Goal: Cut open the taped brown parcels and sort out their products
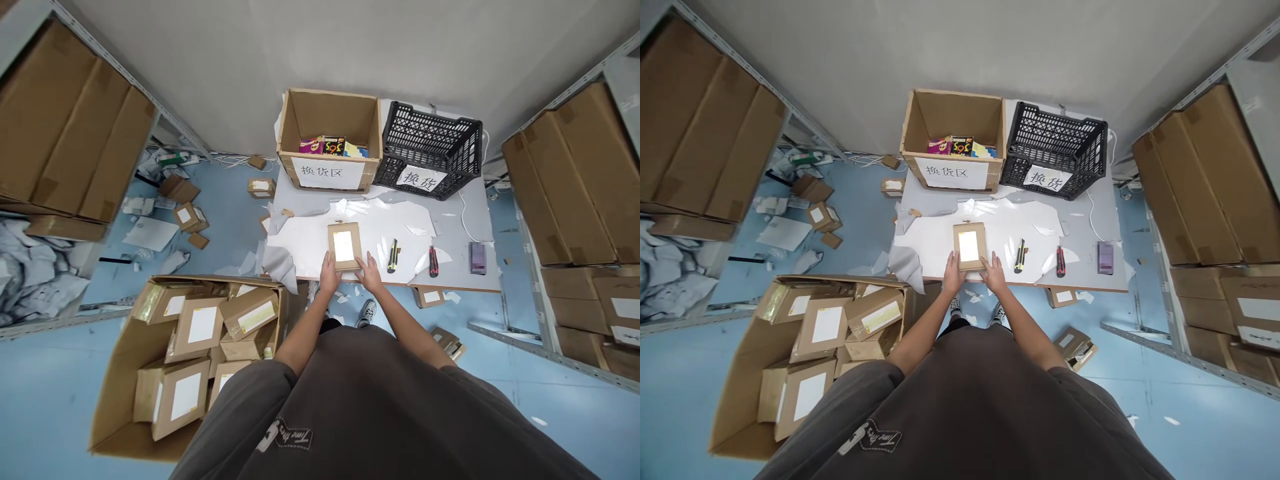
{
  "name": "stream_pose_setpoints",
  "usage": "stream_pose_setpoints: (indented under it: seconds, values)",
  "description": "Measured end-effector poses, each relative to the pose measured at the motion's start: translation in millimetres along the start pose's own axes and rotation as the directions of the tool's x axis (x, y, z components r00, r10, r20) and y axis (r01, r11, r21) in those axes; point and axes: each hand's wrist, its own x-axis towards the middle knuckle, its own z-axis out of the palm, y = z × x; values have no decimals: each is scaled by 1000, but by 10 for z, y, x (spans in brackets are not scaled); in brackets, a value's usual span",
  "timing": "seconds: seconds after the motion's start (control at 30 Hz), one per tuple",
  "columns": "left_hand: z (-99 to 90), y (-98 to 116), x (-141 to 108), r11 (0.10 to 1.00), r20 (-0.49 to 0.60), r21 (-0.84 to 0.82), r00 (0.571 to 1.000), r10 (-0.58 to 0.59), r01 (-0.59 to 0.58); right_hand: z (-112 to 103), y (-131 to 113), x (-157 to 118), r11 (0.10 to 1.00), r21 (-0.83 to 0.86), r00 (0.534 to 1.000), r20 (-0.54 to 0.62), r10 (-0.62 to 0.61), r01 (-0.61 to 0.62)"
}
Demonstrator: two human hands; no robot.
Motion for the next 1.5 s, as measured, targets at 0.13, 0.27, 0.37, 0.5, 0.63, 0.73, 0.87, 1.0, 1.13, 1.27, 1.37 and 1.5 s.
stream_pose_setpoints:
  seconds: [0.13,0.27,0.37,0.5,0.63,0.73,0.87,1.0,1.13,1.27,1.37,1.5]
  values:
    - [-99,-21,-72,990,116,42,985,129,-135,198,35,10,995,80,997,44,57,-61]
    - [-50,9,-83,998,88,21,994,58,-60,253,-3,77,991,123,998,-30,55,-51]
    - [17,63,-45,999,30,-16,999,-35,36,220,-98,101,993,108,998,-40,57,-53]
    - [63,163,71,995,-44,-72,997,-68,65,16,-290,83,999,44,987,-160,16,-9]
    - [102,209,107,986,-54,-163,997,-56,47,-326,-412,54,986,-8,968,-185,-167,169]
    - [164,213,-13,972,-27,-186,988,-149,142,-434,-386,37,969,-10,965,-86,-247,247]
    - [206,244,-230,990,-57,-84,991,-120,115,-250,-235,-17,988,13,986,-71,-152,153]
    - [137,260,-309,997,76,-13,994,82,-81,-34,-123,-77,994,82,996,-59,-67,71]
    - [54,223,-286,996,125,-21,989,84,-82,-28,-107,-78,990,105,995,-57,-86,91]
    - [32,196,-276,996,140,-41,986,87,-82,-113,-83,-87,987,115,993,-51,-108,113]
    - [45,180,-282,996,142,-63,988,64,-56,-149,-20,-116,987,141,997,-14,-80,81]
    - [70,148,-263,996,136,-92,990,27,-14,-120,63,-118,987,157,1000,20,-22,19]
